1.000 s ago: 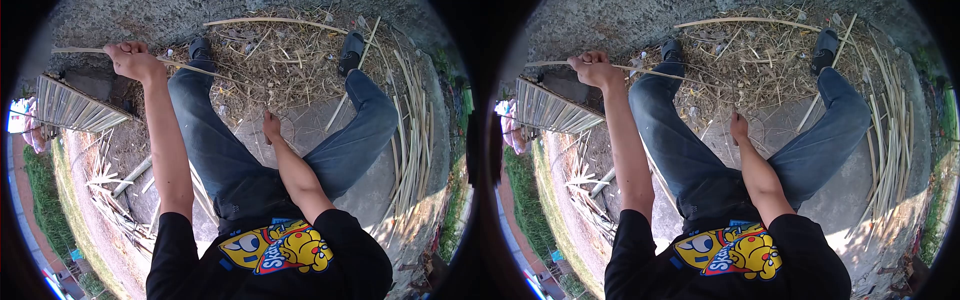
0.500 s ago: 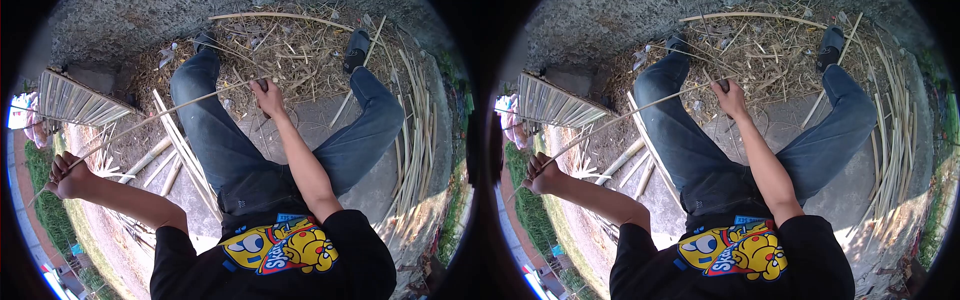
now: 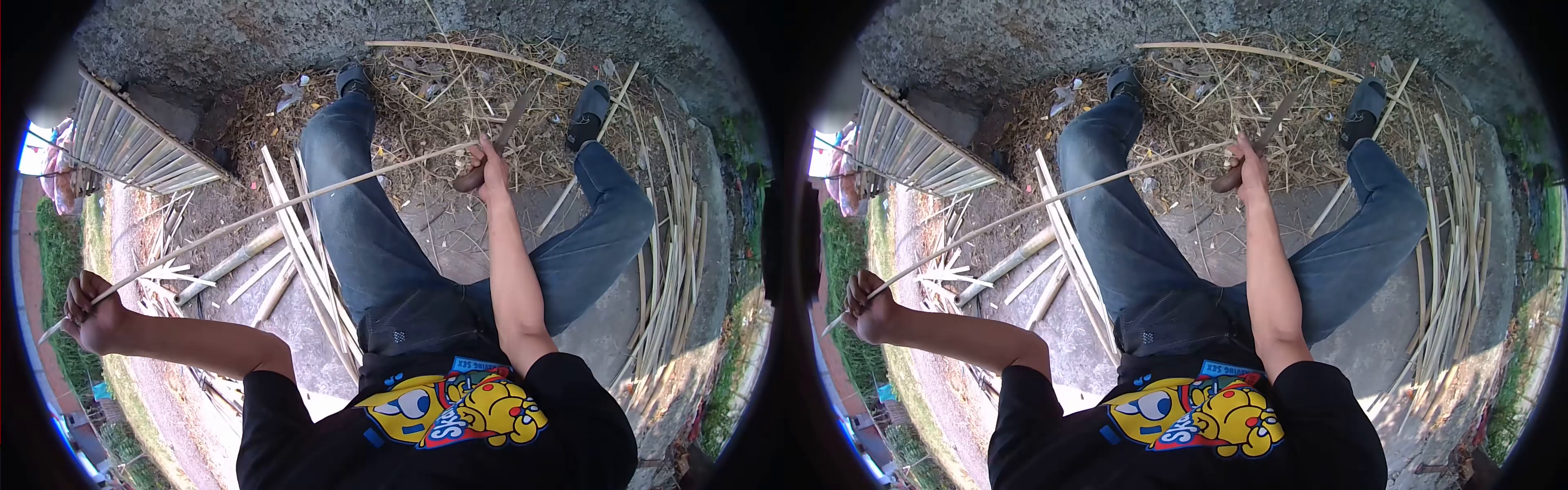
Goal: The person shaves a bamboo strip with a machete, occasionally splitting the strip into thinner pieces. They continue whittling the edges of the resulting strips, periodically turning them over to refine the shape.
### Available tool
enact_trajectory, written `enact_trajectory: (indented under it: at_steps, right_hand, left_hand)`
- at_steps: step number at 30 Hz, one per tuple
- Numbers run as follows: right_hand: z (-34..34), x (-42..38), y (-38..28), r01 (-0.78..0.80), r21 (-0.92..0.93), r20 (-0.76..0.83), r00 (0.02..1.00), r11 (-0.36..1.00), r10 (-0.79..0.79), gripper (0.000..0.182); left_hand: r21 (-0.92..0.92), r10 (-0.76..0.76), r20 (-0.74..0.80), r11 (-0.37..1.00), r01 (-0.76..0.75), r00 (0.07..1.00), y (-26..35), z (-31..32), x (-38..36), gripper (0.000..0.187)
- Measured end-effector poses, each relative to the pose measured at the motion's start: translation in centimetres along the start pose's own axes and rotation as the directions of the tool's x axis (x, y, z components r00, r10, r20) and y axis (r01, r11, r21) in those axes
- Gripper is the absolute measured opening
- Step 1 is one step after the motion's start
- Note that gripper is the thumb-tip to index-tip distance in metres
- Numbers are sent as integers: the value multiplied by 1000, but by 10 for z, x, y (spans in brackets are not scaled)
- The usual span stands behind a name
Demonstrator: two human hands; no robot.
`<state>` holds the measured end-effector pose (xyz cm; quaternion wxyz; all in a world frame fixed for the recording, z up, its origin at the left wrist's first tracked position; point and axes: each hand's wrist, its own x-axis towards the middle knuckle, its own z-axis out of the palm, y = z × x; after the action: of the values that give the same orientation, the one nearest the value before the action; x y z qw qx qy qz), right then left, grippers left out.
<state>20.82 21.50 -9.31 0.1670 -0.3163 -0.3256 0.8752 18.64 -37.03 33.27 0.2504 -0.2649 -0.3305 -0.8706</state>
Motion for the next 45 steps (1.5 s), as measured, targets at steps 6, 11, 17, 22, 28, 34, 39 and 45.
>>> enact_trajectory:
  at_steps: [6, 11, 17, 22, 28, 34, 39, 45]
  right_hand:
    - [19, -6, -20, -1, 115, 205, 979, 993, -22, 25]
    - [19, -9, -38, 70, 186, 162, 982, 980, -101, 29]
    - [22, -12, -47, 97, 152, 145, 982, 984, -119, 25]
    - [44, -21, -38, 114, 162, 173, 975, 980, -142, 20]
    - [69, -32, -30, 148, 179, 148, 973, 973, -175, 24]
    - [69, -34, -28, 155, 170, 177, 967, 973, -185, 24]
    - [60, -35, -57, 108, 190, 189, 971, 976, -144, 19]
    - [27, 5, -88, 204, 298, 59, 971, 933, -231, 16]
  left_hand:
    - [-42, 6, -129, 999, -11, 992, -14, -36, -18, 53]
    - [47, 106, -414, 994, -94, 904, -9, -82, -34, 52]
    - [39, 88, -600, 996, -81, 795, -25, -134, -78, 60]
    - [409, 166, -742, 880, 242, 650, -34, -177, -108, 53]
    - [776, 686, -219, -308, 550, 694, -141, -99, -183, 87]
    - [846, -520, 330, -207, -491, 788, -251, 16, -236, 64]
    - [912, -568, 284, -88, -400, 772, -270, 4, -219, 31]
    - [874, -436, 402, -78, -479, 805, -242, -13, -217, 10]
